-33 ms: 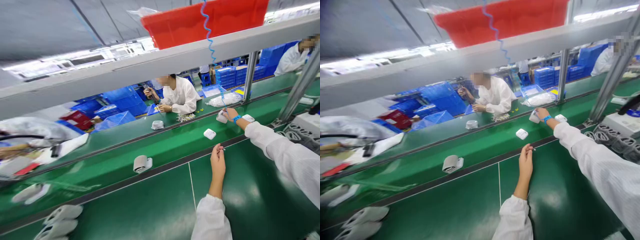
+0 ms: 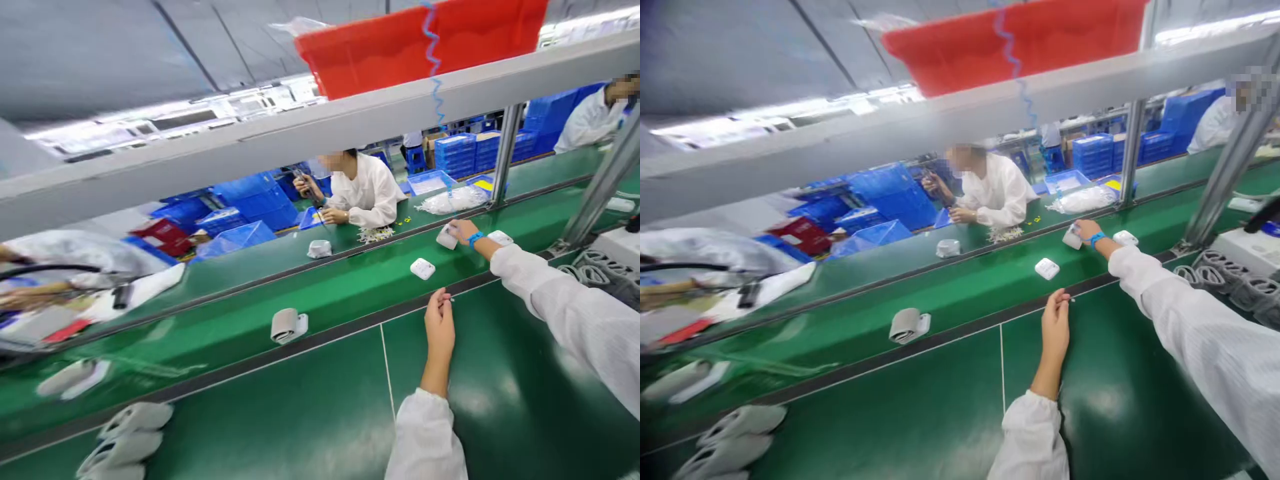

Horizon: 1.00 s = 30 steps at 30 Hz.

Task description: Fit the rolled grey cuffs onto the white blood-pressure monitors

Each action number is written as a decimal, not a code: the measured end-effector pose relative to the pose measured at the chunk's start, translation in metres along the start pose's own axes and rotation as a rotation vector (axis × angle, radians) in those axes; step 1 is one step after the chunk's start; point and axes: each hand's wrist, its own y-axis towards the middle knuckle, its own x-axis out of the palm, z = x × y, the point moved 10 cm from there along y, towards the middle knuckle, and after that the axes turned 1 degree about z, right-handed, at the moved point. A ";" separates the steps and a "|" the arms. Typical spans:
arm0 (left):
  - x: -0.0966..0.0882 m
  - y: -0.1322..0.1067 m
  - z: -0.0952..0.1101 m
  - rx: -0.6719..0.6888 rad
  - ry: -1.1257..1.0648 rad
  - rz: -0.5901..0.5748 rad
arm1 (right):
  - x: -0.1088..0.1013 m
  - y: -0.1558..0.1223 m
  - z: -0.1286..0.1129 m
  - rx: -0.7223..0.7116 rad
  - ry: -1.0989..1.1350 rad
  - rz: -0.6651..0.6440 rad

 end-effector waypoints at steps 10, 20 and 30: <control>0.000 0.002 -0.005 0.010 -0.100 0.100 | 0.069 -0.041 -0.129 -0.220 0.024 -0.032; -0.067 -0.001 0.030 0.151 0.020 0.552 | 0.081 -0.135 -0.170 -0.346 0.322 -0.103; 0.017 -0.014 0.064 0.388 0.293 -0.143 | 0.087 -0.264 -0.080 0.259 1.216 -0.270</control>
